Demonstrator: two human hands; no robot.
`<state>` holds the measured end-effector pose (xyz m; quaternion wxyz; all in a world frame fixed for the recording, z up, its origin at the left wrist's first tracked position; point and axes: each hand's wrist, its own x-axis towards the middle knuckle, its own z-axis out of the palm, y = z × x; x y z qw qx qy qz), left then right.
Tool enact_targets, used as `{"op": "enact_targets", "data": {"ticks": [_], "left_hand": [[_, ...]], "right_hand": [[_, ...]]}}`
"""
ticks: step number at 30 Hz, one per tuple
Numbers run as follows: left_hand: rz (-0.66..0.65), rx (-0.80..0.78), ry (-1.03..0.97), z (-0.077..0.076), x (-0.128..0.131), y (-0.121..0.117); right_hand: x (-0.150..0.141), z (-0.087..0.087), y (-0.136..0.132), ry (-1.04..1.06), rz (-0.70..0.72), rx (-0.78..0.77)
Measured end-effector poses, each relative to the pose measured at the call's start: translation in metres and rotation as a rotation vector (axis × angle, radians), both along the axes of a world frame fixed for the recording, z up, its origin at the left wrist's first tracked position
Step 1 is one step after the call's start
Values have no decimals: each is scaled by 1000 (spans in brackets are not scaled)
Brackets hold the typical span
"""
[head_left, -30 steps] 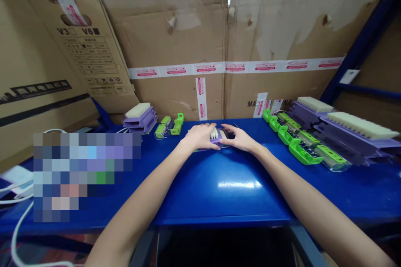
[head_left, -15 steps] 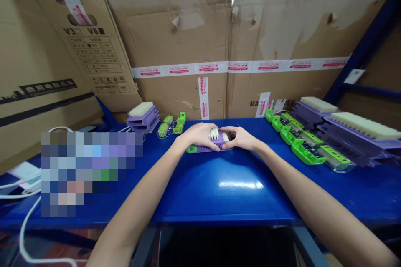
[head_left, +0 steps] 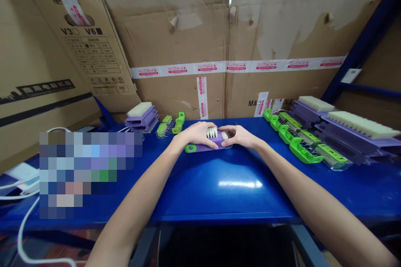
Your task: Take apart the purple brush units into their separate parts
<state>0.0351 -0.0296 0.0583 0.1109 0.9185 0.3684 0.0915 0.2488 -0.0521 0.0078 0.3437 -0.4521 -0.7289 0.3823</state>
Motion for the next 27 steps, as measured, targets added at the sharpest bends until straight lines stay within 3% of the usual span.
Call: {"op": "enact_targets", "data": {"ticks": [4,7,11,19,27], "left_hand": [[-2,290,116,-12,-1,-2],[-31,477,129,-21,2,-3],[-83,554,94,-29,8,-1],[71,694,65,-44,11,1],[206,875,-59,-51,19,-1]], "right_hand": [[-12,-12,0,-125,-163,210],[-17,-17,0,-106,-260,257],[-16,-16,1,1,-264,179],[-9,-14,3,96,-283,125],[-30,-18,-6,56,-453,324]]}}
